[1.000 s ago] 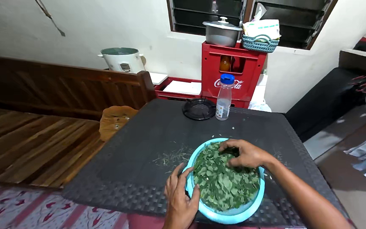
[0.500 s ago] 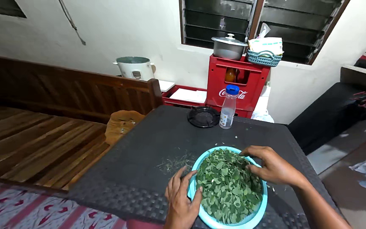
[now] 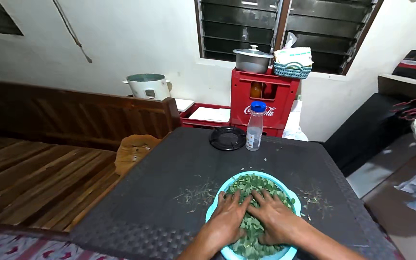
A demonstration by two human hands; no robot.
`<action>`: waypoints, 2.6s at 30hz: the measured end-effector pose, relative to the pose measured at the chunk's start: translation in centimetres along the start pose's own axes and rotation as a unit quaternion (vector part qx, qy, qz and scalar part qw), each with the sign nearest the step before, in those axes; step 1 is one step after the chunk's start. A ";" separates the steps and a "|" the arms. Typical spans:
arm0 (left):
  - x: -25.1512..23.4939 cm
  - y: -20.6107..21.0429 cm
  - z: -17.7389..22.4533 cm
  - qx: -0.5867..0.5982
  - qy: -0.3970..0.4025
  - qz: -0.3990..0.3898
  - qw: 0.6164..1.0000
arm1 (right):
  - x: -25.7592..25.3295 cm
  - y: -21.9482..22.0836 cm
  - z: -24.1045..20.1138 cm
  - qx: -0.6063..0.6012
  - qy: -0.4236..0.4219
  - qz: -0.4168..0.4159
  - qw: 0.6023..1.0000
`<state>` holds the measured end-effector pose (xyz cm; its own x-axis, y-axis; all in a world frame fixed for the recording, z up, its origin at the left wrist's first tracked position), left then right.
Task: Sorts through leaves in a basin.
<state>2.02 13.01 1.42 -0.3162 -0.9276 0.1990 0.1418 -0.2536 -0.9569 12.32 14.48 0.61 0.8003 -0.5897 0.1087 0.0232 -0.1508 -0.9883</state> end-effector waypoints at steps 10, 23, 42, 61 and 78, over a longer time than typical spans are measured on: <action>2.0 -3.8 -0.7 0.117 0.051 0.201 0.971 | 0.1 -5.9 1.0 -0.164 -0.067 0.100 0.979; 3.2 -4.0 -3.8 0.148 0.018 0.185 0.971 | 0.1 -8.8 5.7 -0.238 0.002 0.007 0.971; 5.1 -2.1 -0.6 0.102 0.090 0.307 0.942 | 6.0 -6.3 2.0 -0.050 -0.053 0.175 0.982; 3.9 -5.5 -2.0 0.105 0.002 0.377 0.920 | 6.1 -5.3 -0.2 -0.040 -0.030 0.145 0.988; 5.7 -3.6 -2.6 0.168 0.023 0.378 0.910 | 1.5 -8.3 3.4 -0.286 -0.131 0.208 0.926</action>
<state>-2.74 9.38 5.46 -0.0472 -0.8611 -0.5062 0.6116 0.3758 -0.6962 15.36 17.56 8.59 0.7887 -0.4888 -0.3730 -0.5808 -0.3933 -0.7127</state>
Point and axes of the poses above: each hand's wrist, its own x-axis away from the middle knuckle, its own y-axis out of the palm, z = x × y, the point moved 8 cm from there along -x, towards the middle knuckle, and after that the axes turned 3 degrees about -z, right-handed, at the moved point
